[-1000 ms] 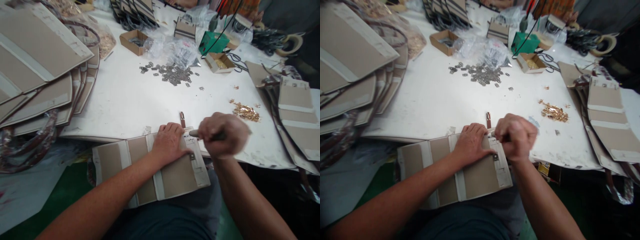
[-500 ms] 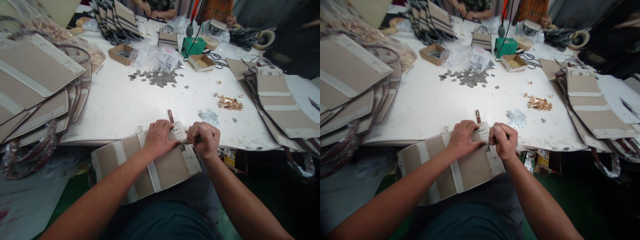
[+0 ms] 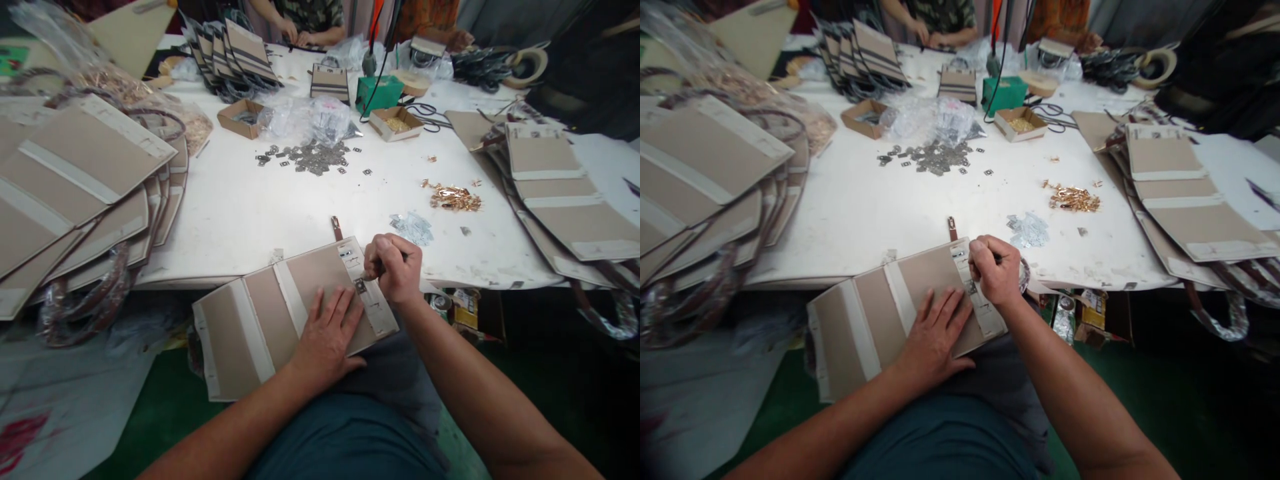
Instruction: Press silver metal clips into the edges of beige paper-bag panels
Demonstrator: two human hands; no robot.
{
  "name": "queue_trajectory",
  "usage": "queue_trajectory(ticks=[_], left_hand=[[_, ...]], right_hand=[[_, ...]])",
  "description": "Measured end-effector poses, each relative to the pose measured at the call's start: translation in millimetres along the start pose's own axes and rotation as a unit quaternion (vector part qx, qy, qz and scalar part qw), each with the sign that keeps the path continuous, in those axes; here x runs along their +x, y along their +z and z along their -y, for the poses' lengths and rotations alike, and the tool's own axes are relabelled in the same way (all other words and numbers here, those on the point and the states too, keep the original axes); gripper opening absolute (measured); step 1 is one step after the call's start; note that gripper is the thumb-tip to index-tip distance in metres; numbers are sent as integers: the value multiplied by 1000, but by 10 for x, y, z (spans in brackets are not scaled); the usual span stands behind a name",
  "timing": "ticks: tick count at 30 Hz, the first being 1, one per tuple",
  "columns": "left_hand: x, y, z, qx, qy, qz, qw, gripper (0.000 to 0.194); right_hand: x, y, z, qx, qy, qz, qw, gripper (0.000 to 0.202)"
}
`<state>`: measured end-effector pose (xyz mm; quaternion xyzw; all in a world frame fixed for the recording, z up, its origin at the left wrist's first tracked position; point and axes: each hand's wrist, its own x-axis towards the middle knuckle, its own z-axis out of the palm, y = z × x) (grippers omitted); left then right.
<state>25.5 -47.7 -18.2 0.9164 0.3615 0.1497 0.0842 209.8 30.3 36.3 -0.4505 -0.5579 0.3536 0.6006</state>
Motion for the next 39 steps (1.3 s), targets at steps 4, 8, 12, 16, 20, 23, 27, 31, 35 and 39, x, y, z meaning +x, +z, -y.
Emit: queue_trajectory(ticks=[4,8,12,16,20,23,27,31,35,39], left_hand=[[26,-34,-45,-2,-26,63,998,101],[164,-232,-3,-25,-31,96,995,105],[236,-318,21,-30,-27,121,992,106],[253,-306,26,-32,-29,126,991,107],[259,-308,34,-27,-18,133,991,109],[263,-316,48,-22,-14,134,991,110],[265,-305,71,-27,-9,137,990,110],[267,-292,82,-28,0,140,990,113],[263,-312,72,-20,-7,138,990,116],[248,-310,64,-33,-11,138,990,112]], right_hand=[[11,10,-5,81,41,-67,994,44],[4,2,-9,130,63,-86,986,43],[12,1,-23,130,68,-99,984,43],[17,14,-19,148,63,-97,982,43],[65,0,-4,187,56,-110,975,43],[147,-49,-18,238,78,-148,957,43],[207,-88,-58,289,106,-206,929,40],[126,53,-31,253,73,-193,945,40],[63,227,109,66,43,-47,996,43],[101,205,256,8,16,5,1000,48]])
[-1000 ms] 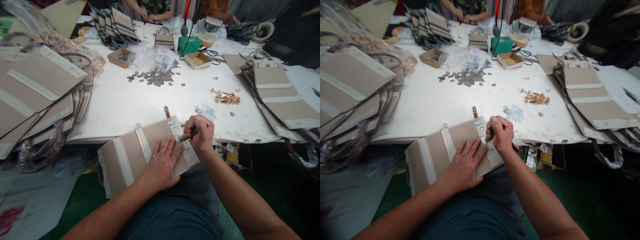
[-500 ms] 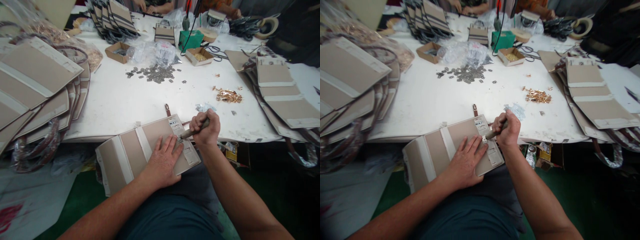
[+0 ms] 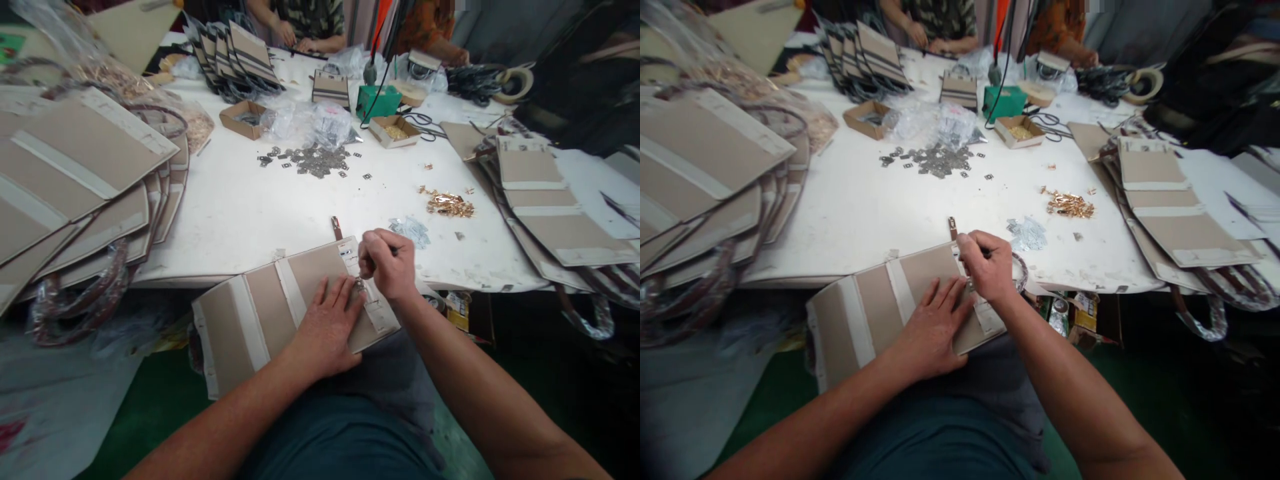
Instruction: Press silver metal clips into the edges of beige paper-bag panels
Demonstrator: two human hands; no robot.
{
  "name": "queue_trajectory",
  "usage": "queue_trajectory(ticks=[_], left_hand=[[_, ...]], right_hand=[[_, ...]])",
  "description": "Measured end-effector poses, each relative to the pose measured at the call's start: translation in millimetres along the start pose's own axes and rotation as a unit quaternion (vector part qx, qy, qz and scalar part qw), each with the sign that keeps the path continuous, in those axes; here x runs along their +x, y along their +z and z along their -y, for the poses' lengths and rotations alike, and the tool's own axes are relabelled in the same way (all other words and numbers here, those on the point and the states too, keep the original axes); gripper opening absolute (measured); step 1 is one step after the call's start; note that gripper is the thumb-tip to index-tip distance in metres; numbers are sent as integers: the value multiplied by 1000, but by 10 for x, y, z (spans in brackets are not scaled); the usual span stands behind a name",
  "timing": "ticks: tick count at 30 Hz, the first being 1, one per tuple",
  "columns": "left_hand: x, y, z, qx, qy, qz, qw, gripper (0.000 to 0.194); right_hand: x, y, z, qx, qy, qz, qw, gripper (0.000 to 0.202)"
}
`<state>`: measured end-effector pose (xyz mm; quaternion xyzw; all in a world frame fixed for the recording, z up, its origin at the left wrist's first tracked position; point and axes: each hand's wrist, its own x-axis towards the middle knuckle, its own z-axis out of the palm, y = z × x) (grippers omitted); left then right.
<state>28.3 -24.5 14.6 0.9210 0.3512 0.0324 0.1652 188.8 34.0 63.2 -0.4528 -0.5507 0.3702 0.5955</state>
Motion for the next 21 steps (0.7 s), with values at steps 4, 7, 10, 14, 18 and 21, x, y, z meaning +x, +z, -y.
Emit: queue_trajectory(ticks=[4,7,10,14,18,21], left_hand=[[-19,37,-3,-6,1,-29,1000,109],[-40,56,-2,-21,-13,-49,999,108],[-51,84,7,-39,-10,-53,998,106],[-46,152,17,-65,-16,-66,996,107],[-49,183,20,-104,-24,-81,991,106],[-66,155,24,-97,-25,-76,992,107]], right_hand=[[-43,-23,-53,28,-35,-39,998,47],[-117,6,-128,-14,-22,-18,999,49],[-147,33,-86,-19,-33,1,999,48],[-125,116,30,-54,-78,104,990,45],[-96,204,-9,-123,-127,235,956,39],[-66,168,-47,-132,-129,246,952,39]])
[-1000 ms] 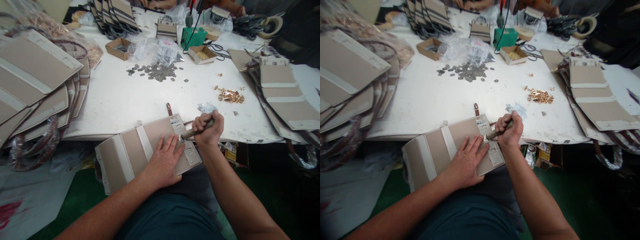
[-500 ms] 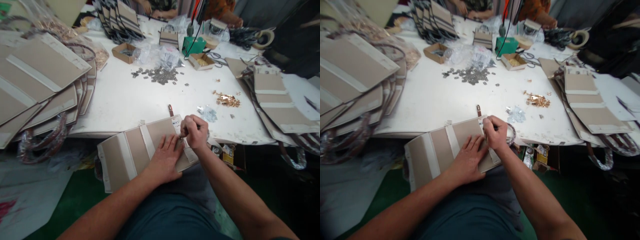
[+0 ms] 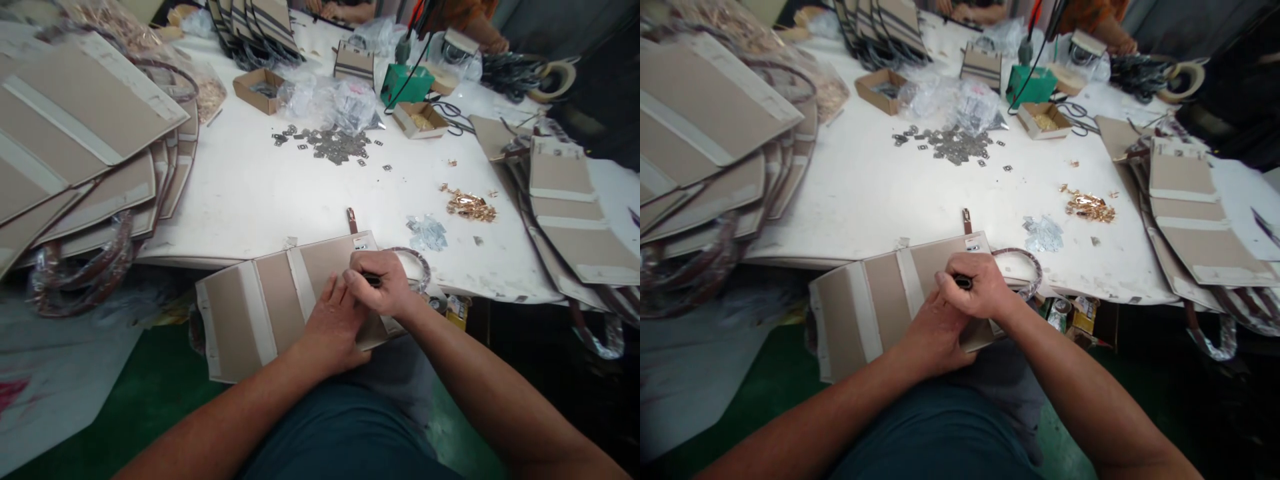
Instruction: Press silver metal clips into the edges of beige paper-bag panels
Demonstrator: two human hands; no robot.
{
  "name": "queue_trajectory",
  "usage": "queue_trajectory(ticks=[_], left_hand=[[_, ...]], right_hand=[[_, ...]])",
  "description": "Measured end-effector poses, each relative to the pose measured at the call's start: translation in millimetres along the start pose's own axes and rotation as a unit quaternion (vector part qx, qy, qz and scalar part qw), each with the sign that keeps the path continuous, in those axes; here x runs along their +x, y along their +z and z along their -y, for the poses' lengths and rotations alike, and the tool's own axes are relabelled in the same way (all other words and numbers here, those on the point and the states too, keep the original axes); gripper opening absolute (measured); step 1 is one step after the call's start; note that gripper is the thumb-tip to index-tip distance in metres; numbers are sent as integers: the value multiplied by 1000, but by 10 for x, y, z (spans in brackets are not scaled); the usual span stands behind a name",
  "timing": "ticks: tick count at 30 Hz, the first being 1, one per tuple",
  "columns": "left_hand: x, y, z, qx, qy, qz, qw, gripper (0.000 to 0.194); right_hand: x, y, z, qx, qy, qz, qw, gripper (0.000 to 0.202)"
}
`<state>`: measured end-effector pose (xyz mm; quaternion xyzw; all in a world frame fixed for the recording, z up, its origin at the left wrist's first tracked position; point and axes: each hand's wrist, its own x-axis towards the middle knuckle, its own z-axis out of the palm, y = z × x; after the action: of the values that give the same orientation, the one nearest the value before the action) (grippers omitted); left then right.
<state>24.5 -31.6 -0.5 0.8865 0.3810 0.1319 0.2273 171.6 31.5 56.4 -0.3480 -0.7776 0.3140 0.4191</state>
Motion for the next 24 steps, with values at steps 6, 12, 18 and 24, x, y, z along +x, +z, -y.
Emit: queue_trajectory(ticks=[6,12,18,24], left_hand=[[-20,-47,12,28,12,10,999,105],[-13,-65,-4,31,11,15,999,103],[-43,-47,13,38,15,-6,999,93],[-64,13,-8,48,19,-40,998,92]], right_hand=[[-16,-222,53,100,74,-154,980,48],[-121,-48,-54,118,88,-244,959,50],[-780,-386,149,105,220,-306,920,45],[-1636,-23,25,232,488,-400,741,51]])
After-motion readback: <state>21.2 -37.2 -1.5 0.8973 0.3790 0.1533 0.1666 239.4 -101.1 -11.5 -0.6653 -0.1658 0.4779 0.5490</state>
